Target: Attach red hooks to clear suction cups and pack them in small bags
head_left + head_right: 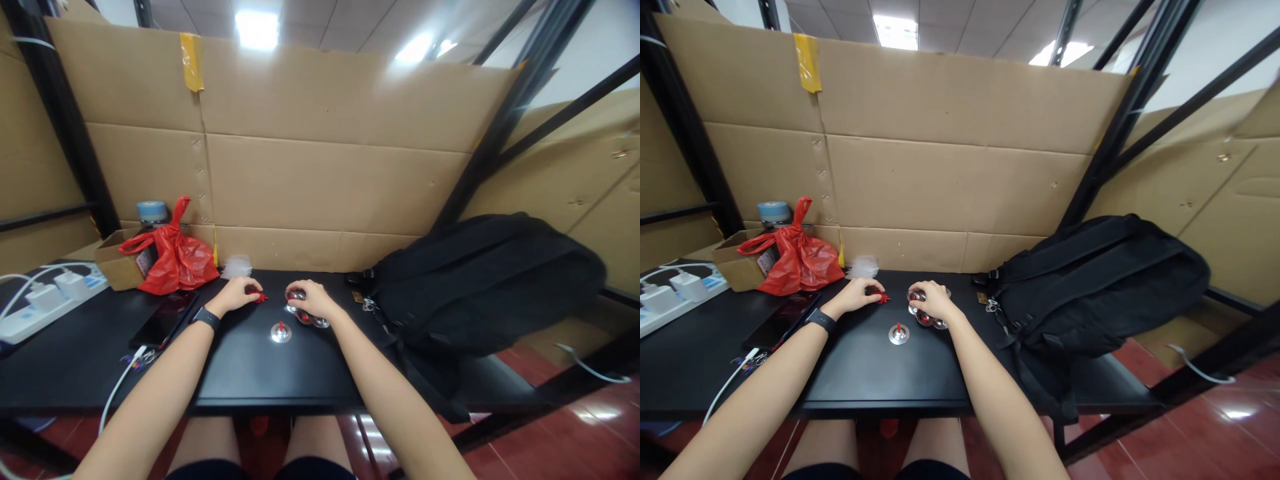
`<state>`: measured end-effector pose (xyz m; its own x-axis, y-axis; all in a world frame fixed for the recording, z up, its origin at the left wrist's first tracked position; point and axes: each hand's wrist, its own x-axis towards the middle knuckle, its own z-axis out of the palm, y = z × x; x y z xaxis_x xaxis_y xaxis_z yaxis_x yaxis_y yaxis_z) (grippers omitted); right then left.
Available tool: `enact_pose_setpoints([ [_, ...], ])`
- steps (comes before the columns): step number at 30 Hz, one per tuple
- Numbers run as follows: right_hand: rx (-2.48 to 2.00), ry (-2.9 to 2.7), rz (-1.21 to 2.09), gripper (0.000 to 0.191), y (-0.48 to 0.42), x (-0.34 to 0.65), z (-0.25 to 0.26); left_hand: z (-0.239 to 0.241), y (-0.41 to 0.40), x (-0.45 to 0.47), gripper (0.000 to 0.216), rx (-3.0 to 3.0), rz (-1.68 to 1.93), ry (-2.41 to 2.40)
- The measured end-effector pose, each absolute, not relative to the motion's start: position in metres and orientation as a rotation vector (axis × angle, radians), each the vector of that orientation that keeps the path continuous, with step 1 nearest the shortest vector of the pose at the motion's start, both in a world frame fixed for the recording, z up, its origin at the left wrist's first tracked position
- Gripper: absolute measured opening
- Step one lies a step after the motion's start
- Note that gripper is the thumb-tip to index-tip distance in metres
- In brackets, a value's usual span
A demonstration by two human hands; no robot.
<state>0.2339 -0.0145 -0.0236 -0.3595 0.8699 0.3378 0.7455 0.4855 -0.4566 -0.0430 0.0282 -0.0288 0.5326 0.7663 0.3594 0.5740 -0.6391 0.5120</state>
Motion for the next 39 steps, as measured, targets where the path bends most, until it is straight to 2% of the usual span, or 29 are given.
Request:
enact_pose_setpoints([
  [3, -1.156, -2.005, 0.46, 0.035, -0.012, 0.232, -0.027, -0.023, 0.022, -0.036, 0.018, 2.431, 0.895, 1.127],
  [7, -0.966, -1.712, 0.796, 0.046, -0.014, 0.218, -0.026, -0.02, 0.012, -0.018, 0.026, 2.293, 0.827, 1.03],
  [12, -0.797, -1.492, 1.001, 0.043, -0.025, 0.202, -0.014, -0.022, 0.002, 0.003, 0.032, 2.124, 0.834, 0.803],
  [16, -0.747, -1.45, 0.965, 0.034, -0.028, 0.2, -0.01, -0.024, 0.002, 0.01, 0.036, 1.927, 1.015, 0.766],
  [21, -0.775, -1.499, 0.941, 0.035, -0.026, 0.202, -0.014, -0.026, 0.003, 0.014, 0.044, 1.686, 1.153, 0.77],
  [23, -0.809, -1.546, 0.903, 0.039, -0.025, 0.202, -0.016, -0.026, 0.002, 0.014, 0.044, 1.648, 1.187, 0.773],
  [27, -0.832, -1.573, 0.887, 0.06, -0.027, 0.198, -0.018, -0.021, 0.0, 0.012, 0.039, 1.696, 1.153, 0.791],
  [29, -0.825, -1.583, 0.904, 0.063, -0.029, 0.196, -0.018, -0.017, -0.001, 0.011, 0.036, 1.775, 1.119, 0.793],
  [35, -0.826, -1.631, 0.904, 0.057, -0.029, 0.194, -0.022, -0.006, -0.009, 0.007, 0.028, 2.125, 1.03, 0.874],
  [39, -0.833, -1.692, 0.897, 0.045, -0.028, 0.194, -0.023, -0.004, -0.012, 0.004, 0.022, 2.271, 0.985, 0.915],
])
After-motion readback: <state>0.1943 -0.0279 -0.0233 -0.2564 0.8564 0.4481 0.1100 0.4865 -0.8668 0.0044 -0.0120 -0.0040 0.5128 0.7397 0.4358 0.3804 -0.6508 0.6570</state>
